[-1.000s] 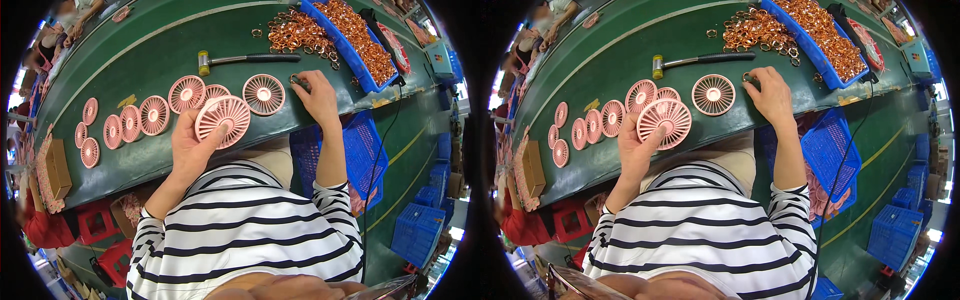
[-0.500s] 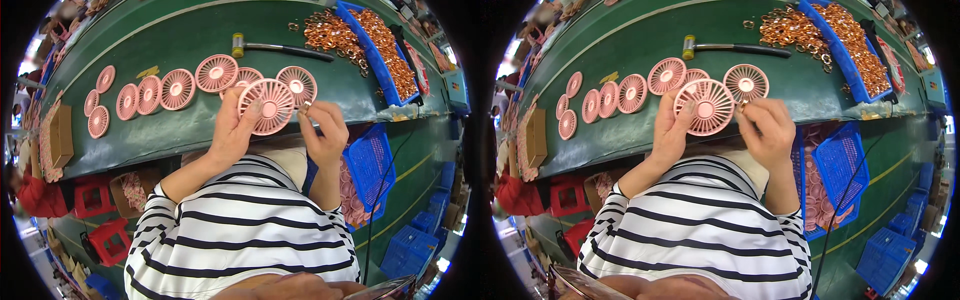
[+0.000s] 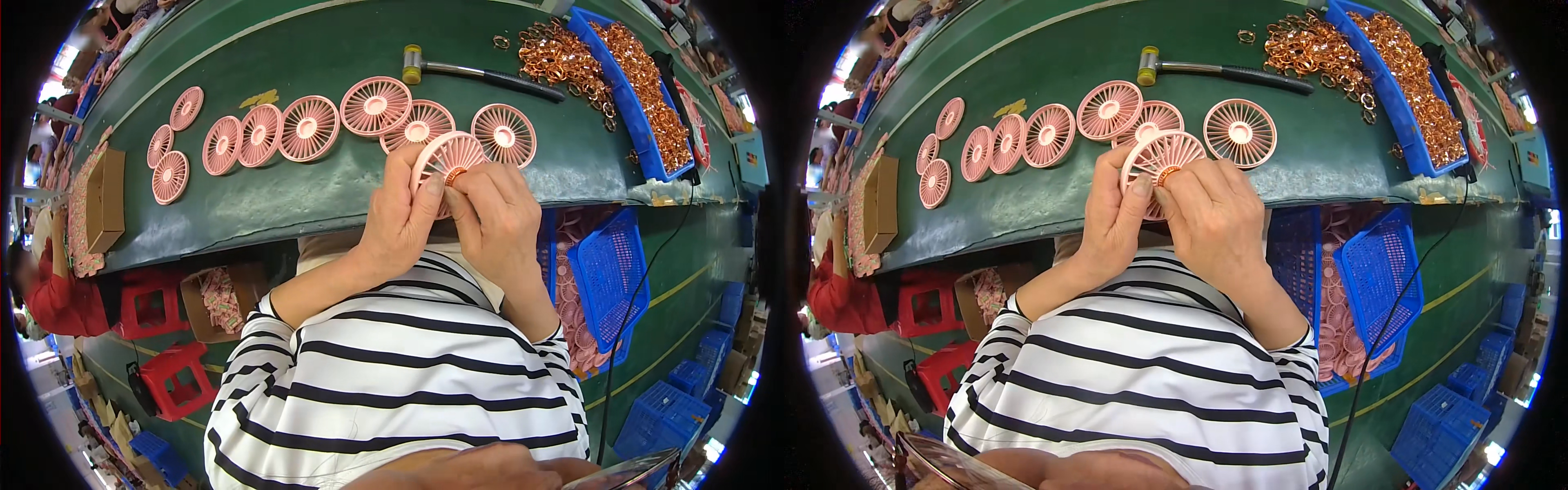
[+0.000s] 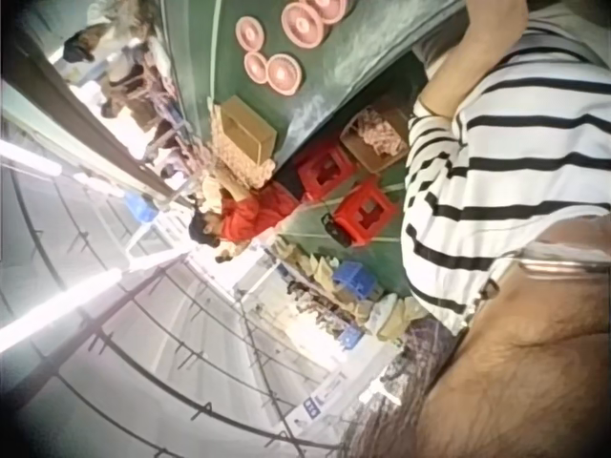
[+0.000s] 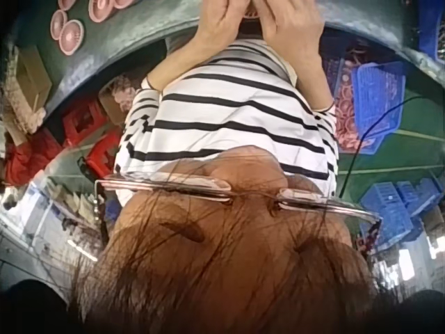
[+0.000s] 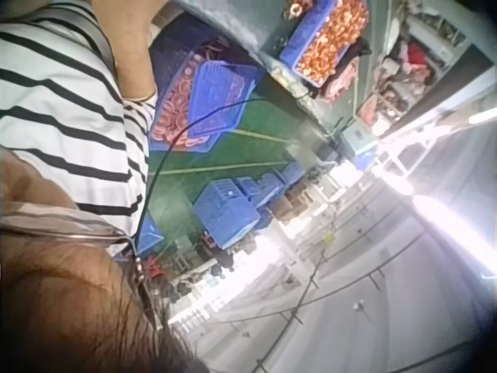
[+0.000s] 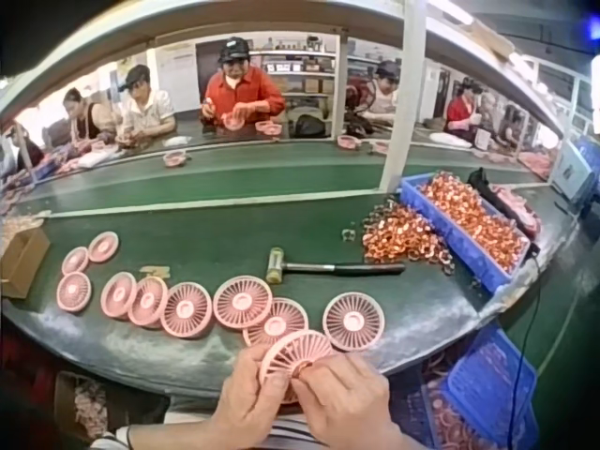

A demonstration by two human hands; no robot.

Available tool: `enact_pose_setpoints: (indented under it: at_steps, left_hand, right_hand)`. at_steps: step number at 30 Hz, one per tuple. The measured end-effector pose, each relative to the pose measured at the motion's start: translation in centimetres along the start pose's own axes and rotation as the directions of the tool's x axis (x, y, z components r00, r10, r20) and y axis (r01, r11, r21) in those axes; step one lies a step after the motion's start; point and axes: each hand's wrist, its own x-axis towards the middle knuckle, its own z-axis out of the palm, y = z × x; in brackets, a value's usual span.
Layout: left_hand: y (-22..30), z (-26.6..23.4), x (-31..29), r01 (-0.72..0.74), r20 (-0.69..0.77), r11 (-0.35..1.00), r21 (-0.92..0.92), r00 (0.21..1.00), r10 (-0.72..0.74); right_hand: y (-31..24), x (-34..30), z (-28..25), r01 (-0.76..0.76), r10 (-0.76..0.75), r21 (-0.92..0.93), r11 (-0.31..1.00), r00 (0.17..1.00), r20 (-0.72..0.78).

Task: Assembling plastic fan components and using a mallet to secure parts on a factory assembly line.

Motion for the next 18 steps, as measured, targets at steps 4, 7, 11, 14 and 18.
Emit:
enact_pose_setpoints:
  at_steps: [4,7,11,14,18]
  left_hand:
    - [0.2,-0.6,-0.1,0.084,0.017,0.978,-0.191,0.996,-0.082]
    - [0.1,-1.5,-0.1,0.286,0.234,0.858,-0.426,0.951,-0.201]
    - [1.3,-2.3,-1.2,0.398,0.449,0.789,-0.469,0.876,-0.175]
    - [0.8,-2.3,-1.3,0.351,0.435,0.831,-0.432,0.888,-0.148]
    - [0.9,-3.3,-1.1,0.132,0.325,0.965,-0.228,0.944,-0.053]
  right_hand:
    - [-0.3,0.1,1.5,-0.041,0.042,0.009,0.999,0.968,-0.247]
    - [-0.3,-0.3,-0.1,0.055,-0.061,-0.137,0.989,0.997,-0.04]
    - [0.3,-0.5,-3.0,0.181,-0.201,0.138,0.974,0.968,0.152]
    - [0.8,-1.4,-2.3,0.019,-0.086,0.391,0.92,0.984,0.155]
    - [0.8,-1.6,-0.2,-0.124,0.01,0.623,0.773,0.983,0.183]
